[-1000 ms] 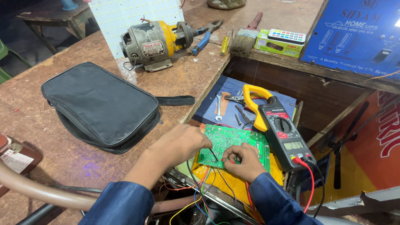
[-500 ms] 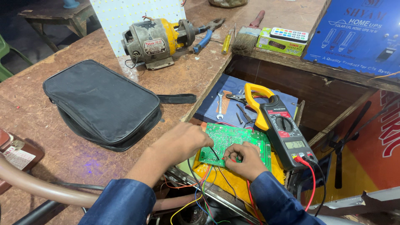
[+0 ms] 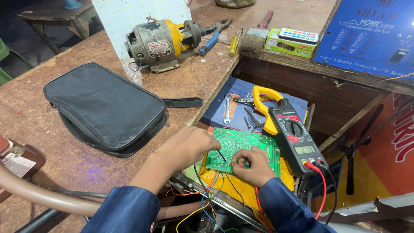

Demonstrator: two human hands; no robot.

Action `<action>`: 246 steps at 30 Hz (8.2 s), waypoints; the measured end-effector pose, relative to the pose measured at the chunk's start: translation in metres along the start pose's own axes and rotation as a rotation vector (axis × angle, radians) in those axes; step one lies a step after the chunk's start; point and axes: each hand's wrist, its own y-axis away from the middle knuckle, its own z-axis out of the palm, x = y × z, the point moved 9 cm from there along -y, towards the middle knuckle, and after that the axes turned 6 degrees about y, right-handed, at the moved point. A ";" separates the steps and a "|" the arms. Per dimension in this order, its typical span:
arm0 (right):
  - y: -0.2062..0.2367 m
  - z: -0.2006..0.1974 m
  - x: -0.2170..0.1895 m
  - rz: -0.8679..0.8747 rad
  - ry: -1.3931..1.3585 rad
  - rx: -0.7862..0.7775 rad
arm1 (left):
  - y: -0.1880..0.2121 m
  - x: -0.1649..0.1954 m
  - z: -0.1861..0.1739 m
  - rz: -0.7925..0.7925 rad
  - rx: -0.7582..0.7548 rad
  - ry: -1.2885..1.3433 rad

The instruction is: The person works on a green circuit board at a repair bench, probing its components with multimeter test leads and adjusting wires and parts on the board. They later pick up pliers to grip and reposition components while continuing to test the board.

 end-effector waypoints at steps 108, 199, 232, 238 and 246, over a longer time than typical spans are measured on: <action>0.013 -0.002 0.011 -0.095 -0.245 0.042 | 0.003 -0.007 -0.004 -0.108 0.043 0.071; 0.086 -0.002 0.055 0.484 -0.336 0.332 | -0.010 0.033 0.026 0.078 -0.026 0.117; 0.074 0.016 0.063 0.466 -0.658 0.243 | -0.003 0.031 0.019 0.084 -0.010 0.154; 0.074 0.016 0.065 0.471 -0.655 0.254 | -0.002 0.031 0.019 0.086 -0.013 0.159; 0.075 0.015 0.070 0.475 -0.614 0.258 | -0.004 0.030 0.025 0.070 -0.034 0.119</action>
